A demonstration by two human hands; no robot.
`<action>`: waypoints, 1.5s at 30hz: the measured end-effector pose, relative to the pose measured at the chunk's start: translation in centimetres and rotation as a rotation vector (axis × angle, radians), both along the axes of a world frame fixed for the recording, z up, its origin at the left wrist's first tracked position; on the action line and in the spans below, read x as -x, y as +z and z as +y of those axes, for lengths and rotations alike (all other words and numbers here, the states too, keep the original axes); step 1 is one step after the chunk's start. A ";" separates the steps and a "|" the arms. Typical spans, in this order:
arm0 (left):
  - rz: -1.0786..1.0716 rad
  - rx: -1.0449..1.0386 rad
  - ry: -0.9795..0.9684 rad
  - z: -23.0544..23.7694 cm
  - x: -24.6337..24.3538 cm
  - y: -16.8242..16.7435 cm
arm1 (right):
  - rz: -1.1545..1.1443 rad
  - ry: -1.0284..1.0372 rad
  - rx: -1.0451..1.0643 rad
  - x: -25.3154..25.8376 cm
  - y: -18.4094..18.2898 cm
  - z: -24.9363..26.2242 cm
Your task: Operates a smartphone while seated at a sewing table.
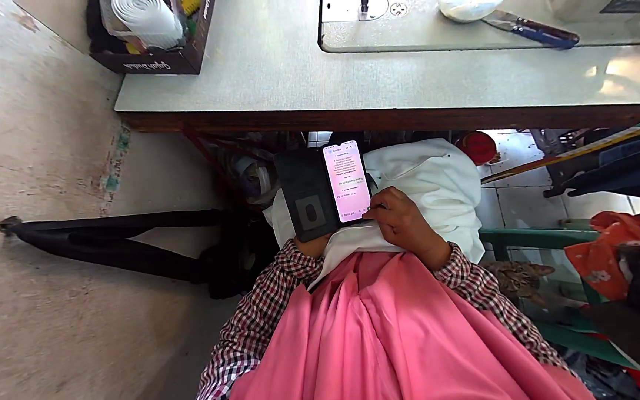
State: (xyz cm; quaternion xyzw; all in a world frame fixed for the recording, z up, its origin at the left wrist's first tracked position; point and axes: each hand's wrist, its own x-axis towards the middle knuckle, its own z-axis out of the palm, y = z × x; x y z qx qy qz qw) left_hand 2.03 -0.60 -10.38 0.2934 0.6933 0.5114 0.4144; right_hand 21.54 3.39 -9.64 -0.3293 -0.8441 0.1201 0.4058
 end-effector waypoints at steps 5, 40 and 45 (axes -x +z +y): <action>-0.295 -0.166 0.145 0.0 -0.6 -0.4 | -0.001 0.000 0.000 0.0 0.0 0.0; -0.305 -0.203 0.109 -0.1 -0.3 -0.6 | -0.084 -0.005 0.006 0.1 -0.1 0.0; 0.118 0.013 -0.155 -0.3 0.8 0.5 | -0.023 -0.020 0.001 0.0 -0.1 0.0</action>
